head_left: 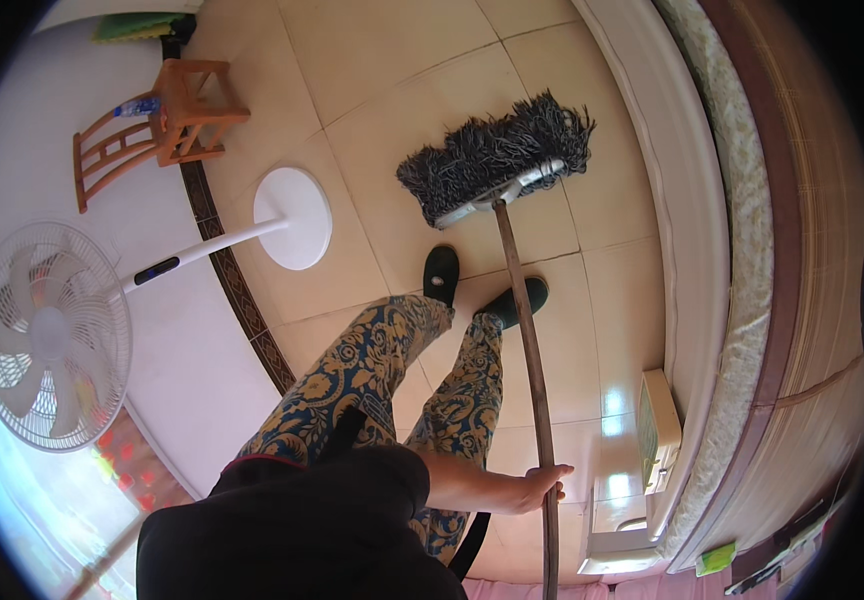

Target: The person mops a tiled floor using a mop and water from a plastic bottle, then picks up a small paper slip by hand.

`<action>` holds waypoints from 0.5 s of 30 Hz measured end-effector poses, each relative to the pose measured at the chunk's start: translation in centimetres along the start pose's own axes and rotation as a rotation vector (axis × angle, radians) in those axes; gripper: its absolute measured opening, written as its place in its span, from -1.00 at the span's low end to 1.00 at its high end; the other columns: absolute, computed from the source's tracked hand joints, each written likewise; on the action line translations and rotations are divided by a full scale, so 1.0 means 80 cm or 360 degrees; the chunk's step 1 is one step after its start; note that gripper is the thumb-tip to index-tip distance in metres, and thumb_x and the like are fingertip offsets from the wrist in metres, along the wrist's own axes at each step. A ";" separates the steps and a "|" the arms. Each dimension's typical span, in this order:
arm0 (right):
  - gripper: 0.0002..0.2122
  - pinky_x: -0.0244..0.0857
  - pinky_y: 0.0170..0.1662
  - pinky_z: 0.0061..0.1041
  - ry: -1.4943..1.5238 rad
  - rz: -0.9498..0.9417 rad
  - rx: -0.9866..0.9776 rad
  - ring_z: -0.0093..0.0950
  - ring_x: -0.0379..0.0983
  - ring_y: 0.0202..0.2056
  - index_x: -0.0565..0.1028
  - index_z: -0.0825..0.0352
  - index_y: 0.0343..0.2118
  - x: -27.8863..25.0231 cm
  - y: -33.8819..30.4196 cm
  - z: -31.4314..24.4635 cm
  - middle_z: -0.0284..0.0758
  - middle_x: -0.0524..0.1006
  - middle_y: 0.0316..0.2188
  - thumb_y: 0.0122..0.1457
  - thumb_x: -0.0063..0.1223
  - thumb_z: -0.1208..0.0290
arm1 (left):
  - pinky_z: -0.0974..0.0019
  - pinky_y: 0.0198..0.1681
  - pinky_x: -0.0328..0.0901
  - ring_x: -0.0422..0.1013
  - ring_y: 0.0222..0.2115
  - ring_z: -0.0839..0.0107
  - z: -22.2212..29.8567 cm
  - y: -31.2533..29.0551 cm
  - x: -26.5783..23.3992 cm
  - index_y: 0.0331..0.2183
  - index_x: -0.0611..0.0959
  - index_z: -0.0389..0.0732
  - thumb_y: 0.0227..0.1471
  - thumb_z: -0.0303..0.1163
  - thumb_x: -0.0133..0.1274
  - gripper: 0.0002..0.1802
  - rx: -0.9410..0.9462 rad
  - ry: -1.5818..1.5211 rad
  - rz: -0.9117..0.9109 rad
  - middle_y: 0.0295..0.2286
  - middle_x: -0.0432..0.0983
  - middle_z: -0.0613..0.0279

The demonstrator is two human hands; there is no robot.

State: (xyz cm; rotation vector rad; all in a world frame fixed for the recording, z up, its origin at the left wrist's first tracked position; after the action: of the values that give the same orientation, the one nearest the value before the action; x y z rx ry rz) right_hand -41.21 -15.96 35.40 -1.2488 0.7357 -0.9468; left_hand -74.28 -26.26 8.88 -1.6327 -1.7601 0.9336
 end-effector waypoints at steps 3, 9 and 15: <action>-0.71 0.22 -0.56 -0.44 0.0034 0.0064 -0.0048 -0.42 0.33 -0.60 0.33 0.24 -0.33 -0.012 -0.011 -0.030 -0.29 0.41 -0.66 -0.13 0.07 0.30 | 0.42 -0.70 0.23 0.26 -0.73 0.48 0.046 -0.035 0.005 -0.55 0.37 -0.20 -0.22 -0.32 0.09 -0.76 -0.0021 0.0107 0.0157 -0.72 0.26 0.30; -0.70 0.19 -0.63 -0.52 0.0159 0.0421 -0.0539 -0.52 0.29 -0.68 0.30 0.32 -0.35 -0.092 0.031 -0.262 -0.33 0.38 -0.72 -0.13 0.11 0.35 | 0.42 -0.75 0.13 0.19 -0.79 0.48 0.316 -0.105 -0.003 -0.46 0.42 -0.19 -0.15 -0.35 0.01 -0.83 0.0545 0.0147 0.0200 -0.73 0.21 0.32; -0.65 0.26 -0.51 -0.38 0.0644 0.0160 -0.0128 -0.27 0.42 -0.59 0.30 0.34 -0.30 -0.209 0.082 -0.593 -0.17 0.43 -0.67 -0.20 0.05 0.34 | 0.28 -0.77 0.13 0.18 -0.85 0.42 0.664 -0.238 0.033 -0.49 0.41 -0.19 -0.21 -0.33 0.07 -0.79 0.1226 0.0200 0.0101 -0.79 0.22 0.27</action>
State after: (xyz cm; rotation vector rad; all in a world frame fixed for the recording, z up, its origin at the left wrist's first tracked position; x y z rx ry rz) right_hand -89.01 -21.62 19.42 -1.0883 1.1528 -1.1095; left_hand -127.99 -30.19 -8.09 -1.1994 -1.0567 1.2951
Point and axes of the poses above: each hand's wrist, its own y-axis towards the middle knuckle, its own x-axis out of the palm, z = x × y, the point moved 10 cm from there along y, towards the middle knuckle
